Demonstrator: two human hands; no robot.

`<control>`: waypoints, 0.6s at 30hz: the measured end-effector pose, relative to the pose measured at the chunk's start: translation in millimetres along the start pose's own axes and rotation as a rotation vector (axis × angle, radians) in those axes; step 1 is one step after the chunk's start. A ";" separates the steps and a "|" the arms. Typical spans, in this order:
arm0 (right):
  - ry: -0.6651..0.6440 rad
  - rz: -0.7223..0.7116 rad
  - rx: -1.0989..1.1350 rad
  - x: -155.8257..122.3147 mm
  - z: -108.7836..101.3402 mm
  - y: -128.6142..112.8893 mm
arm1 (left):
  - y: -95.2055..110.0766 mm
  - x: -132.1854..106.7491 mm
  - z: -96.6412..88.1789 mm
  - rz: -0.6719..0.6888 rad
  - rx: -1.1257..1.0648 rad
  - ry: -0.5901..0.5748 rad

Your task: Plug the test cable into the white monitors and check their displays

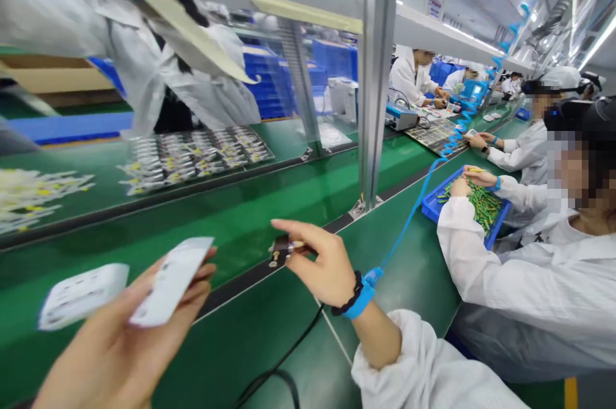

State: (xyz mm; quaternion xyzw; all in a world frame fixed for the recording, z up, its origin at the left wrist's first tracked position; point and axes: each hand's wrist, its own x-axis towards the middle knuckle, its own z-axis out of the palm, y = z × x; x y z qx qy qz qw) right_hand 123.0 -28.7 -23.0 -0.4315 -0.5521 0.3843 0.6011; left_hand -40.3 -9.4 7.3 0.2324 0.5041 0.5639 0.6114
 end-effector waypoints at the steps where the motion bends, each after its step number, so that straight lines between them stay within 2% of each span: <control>1: 0.009 0.031 0.023 -0.7 1.9 0.6 | 2.5 -4.1 4.8 -0.031 -0.090 0.073; 3: 0.035 0.092 0.067 -2.7 6.6 -0.1 | 7.0 -9.8 12.2 -0.057 -0.245 0.163; 4: 0.044 0.114 0.077 -3.8 9.1 -1.5 | 8.5 -11.0 14.1 -0.056 -0.308 0.167; 8: 0.024 0.147 0.058 -8.2 18.1 -8.5 | 9.3 -8.4 7.6 -0.096 -0.473 0.023; 13: -0.022 0.068 -0.047 -12.9 26.8 -8.6 | 6.6 -6.9 -7.0 -0.145 -0.456 -0.072; 16: 0.006 -0.020 -0.146 -13.6 29.2 -7.4 | 6.9 -10.1 -7.2 -0.188 -0.396 -0.140; 18: 0.044 -0.063 -0.204 -13.3 29.5 -8.2 | 6.4 -12.5 -4.8 -0.195 -0.360 -0.135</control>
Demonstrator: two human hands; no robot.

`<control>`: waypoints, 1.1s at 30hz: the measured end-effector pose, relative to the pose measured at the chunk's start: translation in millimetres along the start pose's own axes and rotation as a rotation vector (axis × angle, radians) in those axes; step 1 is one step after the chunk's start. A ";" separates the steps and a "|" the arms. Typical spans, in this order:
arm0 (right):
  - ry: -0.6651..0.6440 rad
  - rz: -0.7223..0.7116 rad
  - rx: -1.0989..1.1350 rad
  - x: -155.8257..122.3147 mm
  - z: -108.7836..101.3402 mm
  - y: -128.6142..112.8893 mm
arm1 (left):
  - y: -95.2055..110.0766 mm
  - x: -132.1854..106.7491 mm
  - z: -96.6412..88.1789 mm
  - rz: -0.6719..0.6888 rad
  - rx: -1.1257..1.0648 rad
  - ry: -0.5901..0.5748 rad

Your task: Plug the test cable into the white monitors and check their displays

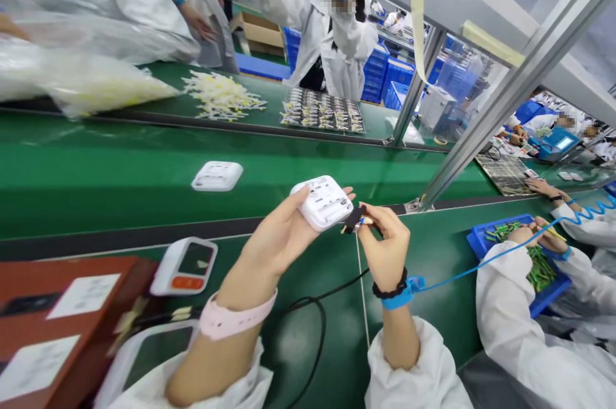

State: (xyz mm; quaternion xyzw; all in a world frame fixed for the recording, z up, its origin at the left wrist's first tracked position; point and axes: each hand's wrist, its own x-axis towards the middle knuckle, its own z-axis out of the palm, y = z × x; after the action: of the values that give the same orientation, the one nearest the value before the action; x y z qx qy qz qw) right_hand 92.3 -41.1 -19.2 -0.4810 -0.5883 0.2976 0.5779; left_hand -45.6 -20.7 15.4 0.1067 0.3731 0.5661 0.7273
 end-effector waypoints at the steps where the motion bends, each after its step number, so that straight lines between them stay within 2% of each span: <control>1: 0.014 -0.015 -0.029 0.2 -0.1 -0.8 | -1.4 -0.6 1.2 0.004 0.009 0.014; 4: 0.030 -0.050 -0.102 -0.2 0.1 -4.2 | -6.4 -0.9 3.5 0.022 -0.001 0.043; 9: 0.040 -0.120 -0.227 -4.0 4.1 -7.9 | -14.2 0.4 5.1 0.050 -0.054 -0.009; 15: 0.092 -0.191 -0.360 -7.8 7.0 -10.2 | -20.8 -0.4 7.8 0.122 -0.094 -0.019; 22: 0.073 -0.258 -0.348 -9.3 8.3 -12.0 | -23.6 -0.3 6.1 0.162 -0.082 -0.062; 28: 0.037 -0.246 -0.334 -8.4 6.5 -10.8 | -23.5 -1.0 7.5 0.181 -0.087 -0.018; 33: -0.003 -0.268 -0.335 -8.2 7.2 -9.2 | -30.5 2.5 -0.2 0.322 0.003 -0.074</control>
State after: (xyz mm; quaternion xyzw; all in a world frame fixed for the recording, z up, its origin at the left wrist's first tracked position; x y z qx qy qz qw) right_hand 82.2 -50.4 -15.2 -0.4874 -0.6890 0.1169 0.5235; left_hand -22.9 -28.7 -3.4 0.1871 0.3252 0.6703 0.6403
